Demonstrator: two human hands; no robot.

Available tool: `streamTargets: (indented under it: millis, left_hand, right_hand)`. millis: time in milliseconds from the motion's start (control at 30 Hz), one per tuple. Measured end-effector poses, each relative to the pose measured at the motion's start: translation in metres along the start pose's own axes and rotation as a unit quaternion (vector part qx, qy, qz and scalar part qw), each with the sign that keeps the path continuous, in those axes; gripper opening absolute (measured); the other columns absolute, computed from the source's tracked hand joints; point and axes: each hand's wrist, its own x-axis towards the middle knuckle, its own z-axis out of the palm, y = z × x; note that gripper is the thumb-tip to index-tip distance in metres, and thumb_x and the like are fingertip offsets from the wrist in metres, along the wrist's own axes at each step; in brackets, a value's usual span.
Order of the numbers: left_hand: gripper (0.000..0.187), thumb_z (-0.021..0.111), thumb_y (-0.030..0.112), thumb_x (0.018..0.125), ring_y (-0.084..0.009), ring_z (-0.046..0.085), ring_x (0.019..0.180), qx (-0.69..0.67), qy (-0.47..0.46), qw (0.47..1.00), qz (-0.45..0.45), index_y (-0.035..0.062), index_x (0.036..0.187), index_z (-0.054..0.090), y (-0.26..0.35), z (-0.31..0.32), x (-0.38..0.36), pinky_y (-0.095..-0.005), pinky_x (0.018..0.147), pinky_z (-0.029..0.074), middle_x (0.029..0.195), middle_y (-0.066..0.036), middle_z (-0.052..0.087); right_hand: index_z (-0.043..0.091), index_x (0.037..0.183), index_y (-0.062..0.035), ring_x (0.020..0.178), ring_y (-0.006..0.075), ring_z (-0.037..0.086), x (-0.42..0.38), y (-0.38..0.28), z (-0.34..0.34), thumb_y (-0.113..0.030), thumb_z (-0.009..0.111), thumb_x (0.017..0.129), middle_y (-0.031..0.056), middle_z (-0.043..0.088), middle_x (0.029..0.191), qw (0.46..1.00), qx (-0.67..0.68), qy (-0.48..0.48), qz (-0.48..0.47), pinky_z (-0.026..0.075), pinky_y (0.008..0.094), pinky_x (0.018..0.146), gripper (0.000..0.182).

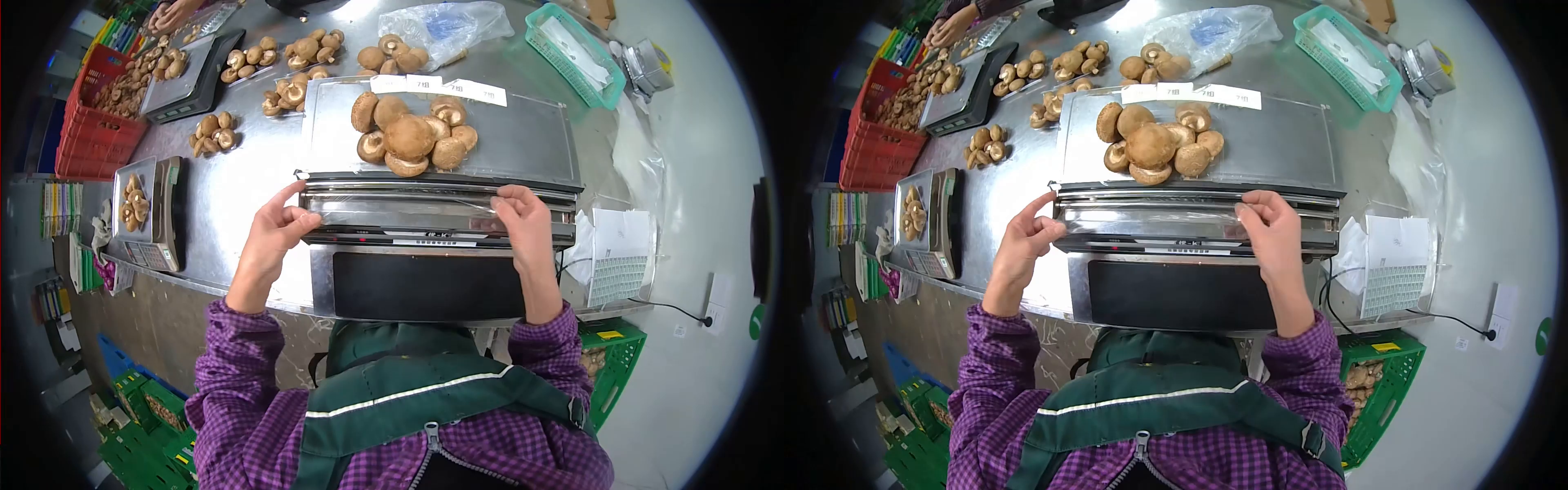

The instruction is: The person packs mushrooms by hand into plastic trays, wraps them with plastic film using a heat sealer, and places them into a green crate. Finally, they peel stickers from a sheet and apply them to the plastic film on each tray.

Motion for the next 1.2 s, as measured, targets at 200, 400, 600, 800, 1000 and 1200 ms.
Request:
streamTargets:
  millis: [200, 400, 600, 800, 1000, 1200]
  left_hand:
    - [0.038, 0.067, 0.009, 0.081, -0.0037, 0.045, 0.061, -0.245, -0.119, 0.95, -0.153, 0.0008, 0.116, 0.055, -0.007, -0.001, -0.013, -0.0185, 0.057, 0.037, 0.072, 0.004, 0.053]
    - [0.018, 0.061, 0.016, 0.086, -0.0105, 0.047, 0.063, -0.342, -0.372, 0.844, 0.178, -0.0018, 0.091, 0.063, 0.062, 0.003, -0.009, -0.0242, 0.06, 0.042, 0.07, -0.002, 0.053]
    - [0.034, 0.047, 0.029, 0.094, -0.021, 0.06, 0.077, 0.264, 0.113, 0.894, 0.344, 0.0003, 0.086, 0.064, 0.084, 0.048, 0.153, -0.0306, 0.067, 0.046, 0.084, -0.012, 0.065]
    - [0.042, 0.052, 0.034, 0.091, -0.0174, 0.056, 0.09, 0.273, -0.131, 0.914, 0.269, -0.0022, 0.111, 0.054, 0.05, 0.04, 0.134, -0.0306, 0.08, 0.045, 0.099, -0.01, 0.06]
    - [0.06, 0.076, 0.031, 0.072, -0.0144, 0.059, 0.09, -0.042, -0.151, 0.987, -0.042, -0.0061, 0.113, 0.052, 0.034, 0.052, 0.061, -0.0277, 0.081, 0.048, 0.1, -0.009, 0.061]
    - [0.04, 0.078, 0.011, 0.071, -0.0108, 0.061, 0.082, -0.096, -0.18, 0.96, -0.19, 0.0, 0.105, 0.06, -0.035, 0.053, -0.028, -0.0252, 0.076, 0.05, 0.092, -0.005, 0.064]
  right_hand:
    - [0.054, 0.094, 0.0024, 0.052, 0.0051, 0.032, 0.008, -0.011, -0.008, -0.004, 0.05, 0.085, -0.0051, 0.037, 0.06, 0.962, 0.228, -0.104, 0.112, 0.033, 0.0214, 0.054, 0.012]
    - [0.053, 0.092, 0.0047, 0.051, 0.0073, 0.031, 0.004, -0.097, 0.0, -0.017, 0.052, 0.082, -0.0042, 0.031, 0.057, 0.91, 0.235, -0.276, -0.201, 0.03, 0.0247, 0.052, 0.024]
    - [0.053, 0.121, 0.0009, 0.11, 0.0259, 0.056, 0.141, -0.097, 0.048, -0.026, 0.047, 0.091, 0.0165, 0.062, 0.113, 0.904, -0.182, -0.137, -0.362, 0.042, 0.0365, 0.094, 0.04]
    - [0.055, 0.117, 0.0007, 0.106, 0.0296, 0.057, 0.108, -0.039, 0.033, -0.036, 0.062, 0.082, 0.0193, 0.062, 0.107, 0.904, -0.345, -0.163, -0.192, 0.042, 0.0397, 0.091, 0.051]
    - [0.058, 0.106, 0.0032, 0.073, 0.0048, 0.055, 0.057, -0.047, 0.012, -0.022, 0.061, 0.086, 0.0036, 0.062, 0.087, 0.931, -0.2, -0.294, 0.079, 0.045, 0.0197, 0.062, 0.033]
    - [0.055, 0.115, 0.0012, 0.058, 0.0058, 0.054, -0.032, 0.015, -0.031, -0.017, 0.066, 0.082, 0.0032, 0.062, 0.081, 0.912, -0.16, -0.357, 0.124, 0.047, 0.0221, 0.051, 0.039]
